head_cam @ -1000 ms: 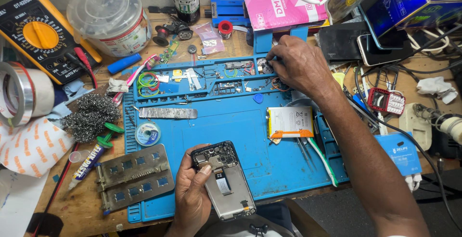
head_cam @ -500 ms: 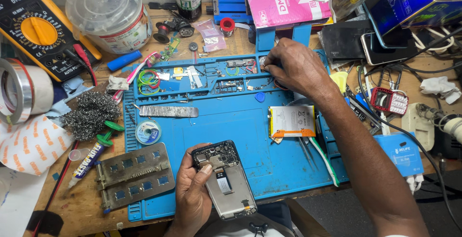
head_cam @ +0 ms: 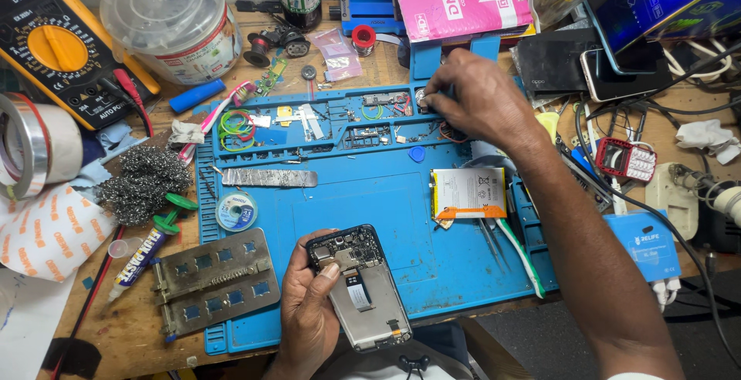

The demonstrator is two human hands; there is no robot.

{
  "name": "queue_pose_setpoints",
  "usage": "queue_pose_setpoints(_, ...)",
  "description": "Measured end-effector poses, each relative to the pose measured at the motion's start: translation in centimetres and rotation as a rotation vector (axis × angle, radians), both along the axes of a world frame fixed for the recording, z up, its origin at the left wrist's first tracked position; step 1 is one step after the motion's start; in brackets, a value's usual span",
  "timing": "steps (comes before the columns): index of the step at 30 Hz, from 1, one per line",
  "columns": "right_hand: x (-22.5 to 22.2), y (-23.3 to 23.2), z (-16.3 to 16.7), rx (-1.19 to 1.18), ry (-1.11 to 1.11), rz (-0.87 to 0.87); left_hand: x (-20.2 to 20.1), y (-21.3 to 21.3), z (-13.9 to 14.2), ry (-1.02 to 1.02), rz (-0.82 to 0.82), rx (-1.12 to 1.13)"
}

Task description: The person uses tweezers to adjust components on a small circuit board, then uses a multimeter to test continuity across several points. The person then picks up a disassembled smartphone, places a battery inside, and connects a charging cable to the device.

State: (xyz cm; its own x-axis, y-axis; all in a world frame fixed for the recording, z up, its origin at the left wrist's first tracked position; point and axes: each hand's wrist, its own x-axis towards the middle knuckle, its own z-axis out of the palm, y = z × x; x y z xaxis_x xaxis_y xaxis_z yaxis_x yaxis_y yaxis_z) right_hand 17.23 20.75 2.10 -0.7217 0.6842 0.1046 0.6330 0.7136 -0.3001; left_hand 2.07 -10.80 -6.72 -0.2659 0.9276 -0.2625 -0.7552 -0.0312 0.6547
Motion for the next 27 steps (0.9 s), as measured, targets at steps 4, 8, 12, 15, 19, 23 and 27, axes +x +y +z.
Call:
queue_pose_setpoints(4, 1.0, 0.5, 0.2, 0.009, 0.114, -0.070, 0.0, 0.0, 0.1, -0.026, 0.006, -0.010)
queue_pose_setpoints(8, 1.7, 0.9, 0.0, 0.114, 0.204, -0.132, 0.1, 0.4, 0.0, -0.040, 0.029, -0.023)
queue_pose_setpoints(12, 1.8, 1.5, -0.7, 0.127, 0.256, -0.153, 0.0, 0.4, -0.1, -0.037, 0.033, -0.035)
queue_pose_setpoints(15, 1.1, 2.2, -1.3, -0.036, 0.259, -0.141, 0.1, 0.7, -0.1, 0.006, 0.052, -0.016)
queue_pose_setpoints(19, 0.5, 2.3, -1.3, -0.277, 0.434, -0.229, 0.2, 0.4, 0.1, -0.021, 0.038, -0.005)
queue_pose_setpoints(23, 1.6, -0.2, -0.3, -0.118, 0.344, -0.026, 0.1, 0.2, 0.4, -0.025, 0.031, 0.015)
queue_pose_setpoints(27, 3.1, -4.2, -0.3, 0.360, 0.108, 0.211, 0.2, 0.0, 0.6, -0.033, 0.015, 0.024)
